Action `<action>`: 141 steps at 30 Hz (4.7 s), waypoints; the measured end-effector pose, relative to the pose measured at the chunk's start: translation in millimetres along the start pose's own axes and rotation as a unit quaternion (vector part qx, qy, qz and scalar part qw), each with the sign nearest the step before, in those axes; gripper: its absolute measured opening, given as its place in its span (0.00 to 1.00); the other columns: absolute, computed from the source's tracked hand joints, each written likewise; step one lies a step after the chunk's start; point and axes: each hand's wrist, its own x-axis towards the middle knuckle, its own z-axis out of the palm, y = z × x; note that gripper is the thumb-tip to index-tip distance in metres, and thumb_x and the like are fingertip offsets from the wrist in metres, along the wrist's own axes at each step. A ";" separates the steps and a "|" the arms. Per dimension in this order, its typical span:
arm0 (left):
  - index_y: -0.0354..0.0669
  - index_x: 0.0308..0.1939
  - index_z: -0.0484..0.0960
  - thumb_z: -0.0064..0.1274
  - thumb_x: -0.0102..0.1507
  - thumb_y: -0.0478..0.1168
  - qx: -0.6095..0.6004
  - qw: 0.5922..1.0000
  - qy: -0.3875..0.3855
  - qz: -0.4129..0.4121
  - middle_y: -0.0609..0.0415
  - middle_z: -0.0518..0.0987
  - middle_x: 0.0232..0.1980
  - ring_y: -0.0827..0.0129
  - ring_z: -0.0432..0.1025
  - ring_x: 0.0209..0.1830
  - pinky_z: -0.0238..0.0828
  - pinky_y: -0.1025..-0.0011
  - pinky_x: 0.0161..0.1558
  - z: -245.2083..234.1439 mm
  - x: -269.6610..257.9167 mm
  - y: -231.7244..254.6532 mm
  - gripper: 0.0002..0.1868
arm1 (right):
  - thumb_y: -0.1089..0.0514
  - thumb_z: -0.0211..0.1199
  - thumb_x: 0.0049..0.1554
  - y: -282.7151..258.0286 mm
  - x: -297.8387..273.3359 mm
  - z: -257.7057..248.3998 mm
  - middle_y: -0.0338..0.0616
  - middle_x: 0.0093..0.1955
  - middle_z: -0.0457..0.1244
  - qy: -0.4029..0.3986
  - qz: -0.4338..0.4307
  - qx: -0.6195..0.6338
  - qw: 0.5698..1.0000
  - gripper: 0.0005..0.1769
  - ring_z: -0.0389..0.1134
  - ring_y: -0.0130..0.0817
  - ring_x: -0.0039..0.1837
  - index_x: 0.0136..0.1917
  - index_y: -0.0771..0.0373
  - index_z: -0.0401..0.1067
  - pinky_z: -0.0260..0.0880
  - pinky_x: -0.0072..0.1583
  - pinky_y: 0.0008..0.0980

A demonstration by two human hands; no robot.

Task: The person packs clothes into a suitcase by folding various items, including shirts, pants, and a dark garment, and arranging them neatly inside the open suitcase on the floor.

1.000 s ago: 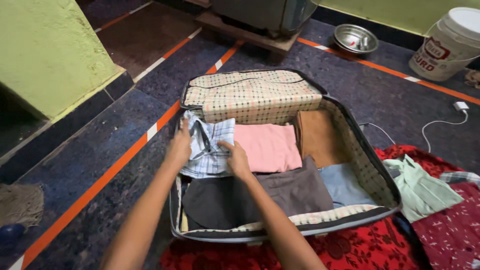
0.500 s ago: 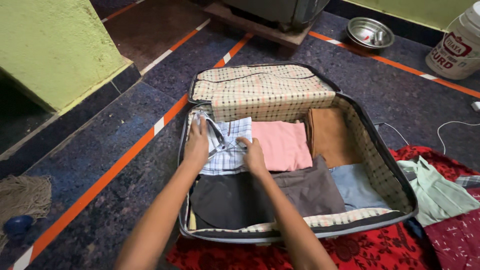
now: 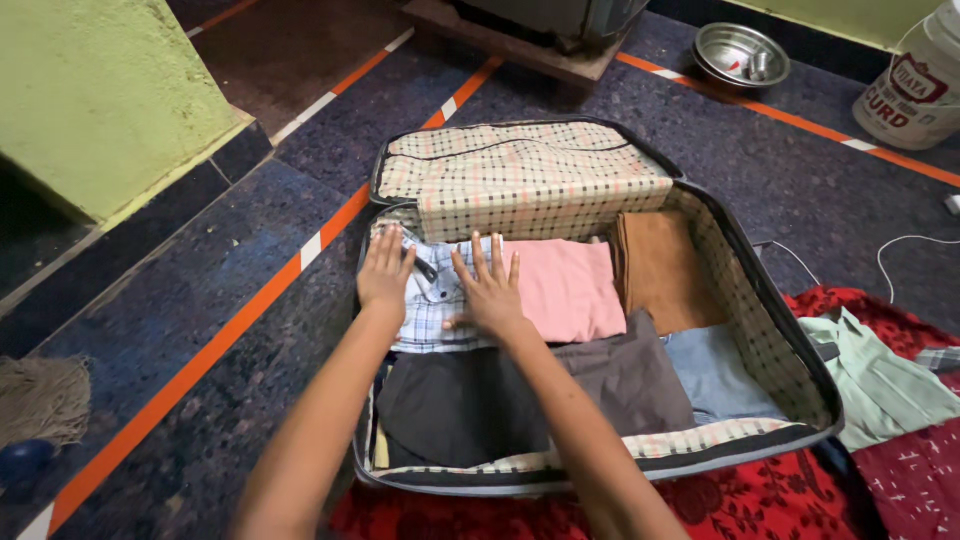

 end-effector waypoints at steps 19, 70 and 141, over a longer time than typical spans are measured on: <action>0.51 0.82 0.21 0.25 0.73 0.57 0.032 0.976 -0.202 -0.075 0.49 0.21 0.85 0.54 0.17 0.84 0.07 0.52 0.75 70.0 82.0 45.3 0.42 | 0.16 0.70 0.31 38.1 14.9 19.8 0.50 0.87 0.24 -0.223 -0.001 0.036 0.974 0.83 0.17 0.61 0.85 0.85 0.45 0.31 0.17 0.73 0.78; 0.65 0.83 0.35 0.78 0.34 0.67 -0.110 0.992 -0.049 0.020 0.42 0.33 0.86 0.37 0.23 0.83 0.13 0.40 0.74 0.0 -9.7 22.2 0.84 | 0.22 0.76 0.31 13.8 3.9 26.0 0.54 0.88 0.23 -0.146 -0.003 0.015 0.989 0.82 0.19 0.63 0.86 0.86 0.47 0.35 0.21 0.74 0.79; 0.65 0.82 0.39 0.66 0.43 0.74 -0.384 0.891 0.035 0.240 0.64 0.26 0.86 0.41 0.21 0.84 0.33 0.17 0.66 -193.3 77.1 282.8 0.72 | 0.35 0.79 0.39 342.0 -54.6 -13.4 0.58 0.86 0.15 -0.112 0.183 0.085 0.973 0.81 0.18 0.74 0.82 0.84 0.51 0.21 0.36 0.76 0.73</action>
